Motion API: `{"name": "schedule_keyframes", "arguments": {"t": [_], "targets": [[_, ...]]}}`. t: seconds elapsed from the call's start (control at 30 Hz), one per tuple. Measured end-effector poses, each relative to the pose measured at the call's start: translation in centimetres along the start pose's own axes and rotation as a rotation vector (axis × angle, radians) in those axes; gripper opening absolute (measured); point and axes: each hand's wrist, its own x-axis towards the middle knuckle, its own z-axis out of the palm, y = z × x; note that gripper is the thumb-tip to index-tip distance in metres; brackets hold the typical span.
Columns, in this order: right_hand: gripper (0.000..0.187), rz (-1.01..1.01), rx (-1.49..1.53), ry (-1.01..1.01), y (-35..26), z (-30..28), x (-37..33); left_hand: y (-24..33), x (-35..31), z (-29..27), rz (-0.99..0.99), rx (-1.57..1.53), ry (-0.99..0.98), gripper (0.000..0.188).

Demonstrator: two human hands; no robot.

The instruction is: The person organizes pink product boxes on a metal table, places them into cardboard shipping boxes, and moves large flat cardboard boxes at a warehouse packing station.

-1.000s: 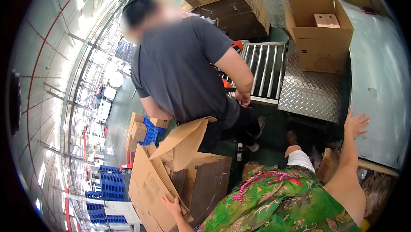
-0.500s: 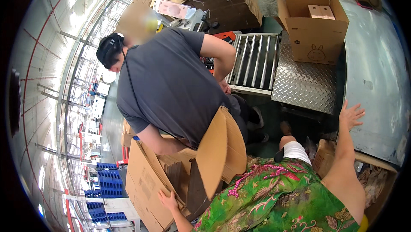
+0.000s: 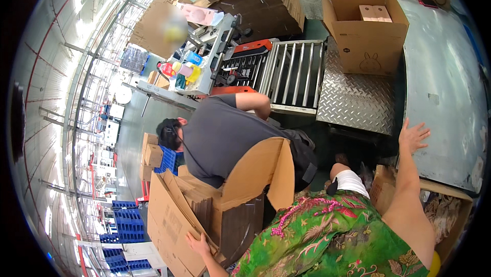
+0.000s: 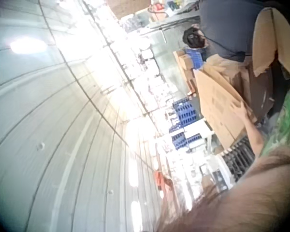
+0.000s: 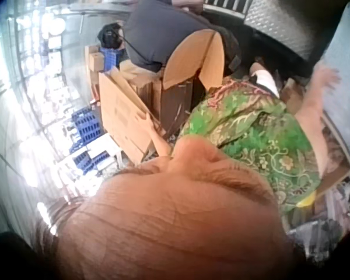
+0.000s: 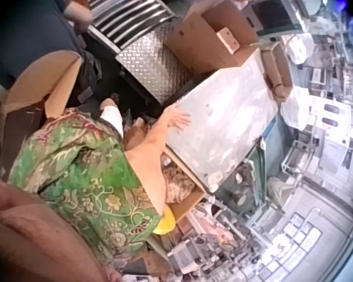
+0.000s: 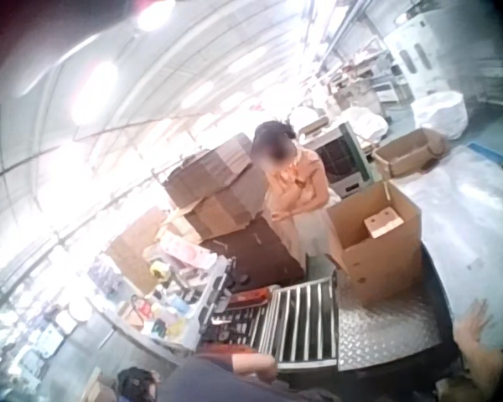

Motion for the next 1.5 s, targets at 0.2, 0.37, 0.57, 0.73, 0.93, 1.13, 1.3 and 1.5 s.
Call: {"name": "schedule_keyframes", "arguments": {"t": [0.2,0.37,0.57,0.73,0.93,1.13,1.3,1.5], "targets": [[0.076,0.000,0.007,0.006,0.1,-0.4,-0.2,1.6,0.1,-0.2,-0.030,0.005,-0.005,0.081],[0.077,-0.016,0.004,-0.024,0.0,-1.4,-0.6,0.7,0.0,-0.1,-0.033,0.021,0.003,0.080],[0.079,0.000,0.015,-0.060,0.1,-0.8,-0.3,3.0,-0.3,-1.3,-0.084,0.009,-0.034,0.081],[0.080,0.012,0.019,-0.097,-0.1,-1.5,-0.3,3.1,-0.3,-1.5,-0.094,0.028,-0.043,0.082],[0.080,0.021,-0.009,-0.099,0.0,-2.4,-0.6,2.5,-0.2,-1.2,-0.067,0.016,-0.037,0.080],[0.079,0.007,0.027,-0.075,0.0,-2.2,-0.5,2.4,-0.3,-1.1,-0.067,0.030,-0.033,0.079],[0.078,-0.004,0.052,-0.066,0.1,-2.3,-0.6,2.1,-0.1,-0.9,-0.062,0.014,-0.026,0.079],[0.078,-0.001,0.060,-0.078,0.2,-1.7,-0.3,2.7,-0.3,-1.4,-0.079,0.015,-0.028,0.079]]}}
